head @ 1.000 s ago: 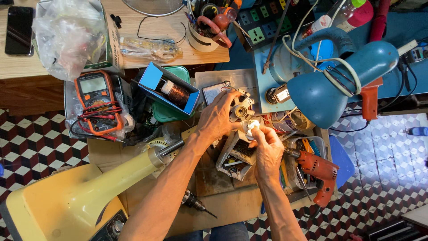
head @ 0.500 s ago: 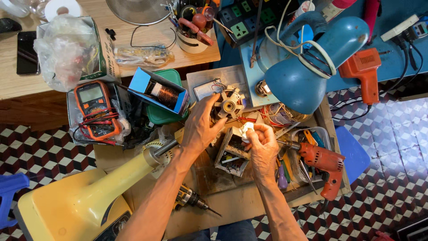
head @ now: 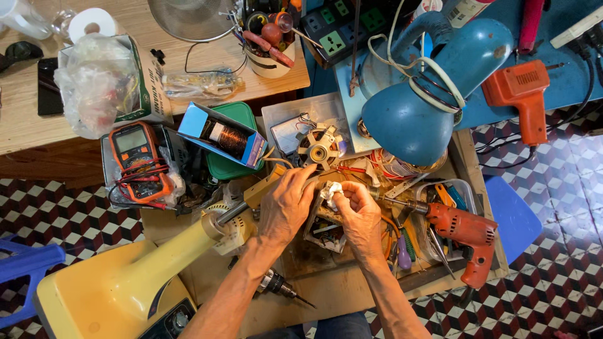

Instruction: The person uses a red heat gun to apply heat to a small cylindrical metal component, then wipes it with a white cloth. They continue to wipe and handle the component and a nearby motor-like assembly, using a screwdriver to adjust parts. The person places the components on the workbench and continues to wipe and manipulate them.

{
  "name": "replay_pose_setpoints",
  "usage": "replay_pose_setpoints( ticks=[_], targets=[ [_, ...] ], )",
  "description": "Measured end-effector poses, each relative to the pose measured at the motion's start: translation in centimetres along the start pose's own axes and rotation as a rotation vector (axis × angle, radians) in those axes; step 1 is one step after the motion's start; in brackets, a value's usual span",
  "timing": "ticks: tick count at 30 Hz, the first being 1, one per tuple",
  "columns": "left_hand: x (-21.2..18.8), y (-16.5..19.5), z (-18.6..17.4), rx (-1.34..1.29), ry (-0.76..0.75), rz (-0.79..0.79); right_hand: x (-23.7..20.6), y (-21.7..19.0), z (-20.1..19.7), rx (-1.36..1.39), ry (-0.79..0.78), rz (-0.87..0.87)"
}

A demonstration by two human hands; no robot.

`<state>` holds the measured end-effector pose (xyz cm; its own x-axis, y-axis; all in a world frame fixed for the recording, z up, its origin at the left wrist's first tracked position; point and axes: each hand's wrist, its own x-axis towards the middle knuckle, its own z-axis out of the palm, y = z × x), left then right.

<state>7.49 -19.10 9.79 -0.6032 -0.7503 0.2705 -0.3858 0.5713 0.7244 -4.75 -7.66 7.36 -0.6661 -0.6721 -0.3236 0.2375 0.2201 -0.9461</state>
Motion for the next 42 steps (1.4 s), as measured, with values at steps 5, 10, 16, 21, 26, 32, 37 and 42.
replay_pose_setpoints(
  ticks=[5, 10, 16, 21, 26, 32, 37, 42],
  targets=[
    [2.4, -0.8, 1.0, -0.116, -0.026, -0.259, 1.0, -1.1, 0.2, -0.260, -0.025, -0.047],
    [3.9, -1.7, 1.8, -0.094, -0.025, -0.326, 2.8, -3.1, 1.2, -0.614, -0.192, -0.220],
    [4.1, -2.3, 1.8, -0.051, -0.060, -0.308, 3.6, -3.8, 2.3, -0.930, -0.178, -0.390],
    [4.5, -2.7, 1.6, 0.033, -0.048, -0.279, 4.7, -4.5, 0.6, -1.135, -0.303, -0.624],
    [4.5, -2.8, 1.5, 0.045, -0.040, -0.291, 6.1, -5.1, 0.3, -1.391, -0.377, -0.704],
    [4.5, -3.5, 1.2, 0.041, -0.003, -0.188, 6.1, -5.4, 0.7, -1.463, -0.375, -0.768],
    [4.5, -3.7, 1.3, 0.054, 0.012, -0.175, 6.2, -6.0, 1.4, -1.476, -0.354, -0.795],
    [4.3, -3.7, 1.2, 0.033, 0.028, -0.214, 4.6, -6.7, 0.8, -1.222, -0.303, -0.758]
  ],
)
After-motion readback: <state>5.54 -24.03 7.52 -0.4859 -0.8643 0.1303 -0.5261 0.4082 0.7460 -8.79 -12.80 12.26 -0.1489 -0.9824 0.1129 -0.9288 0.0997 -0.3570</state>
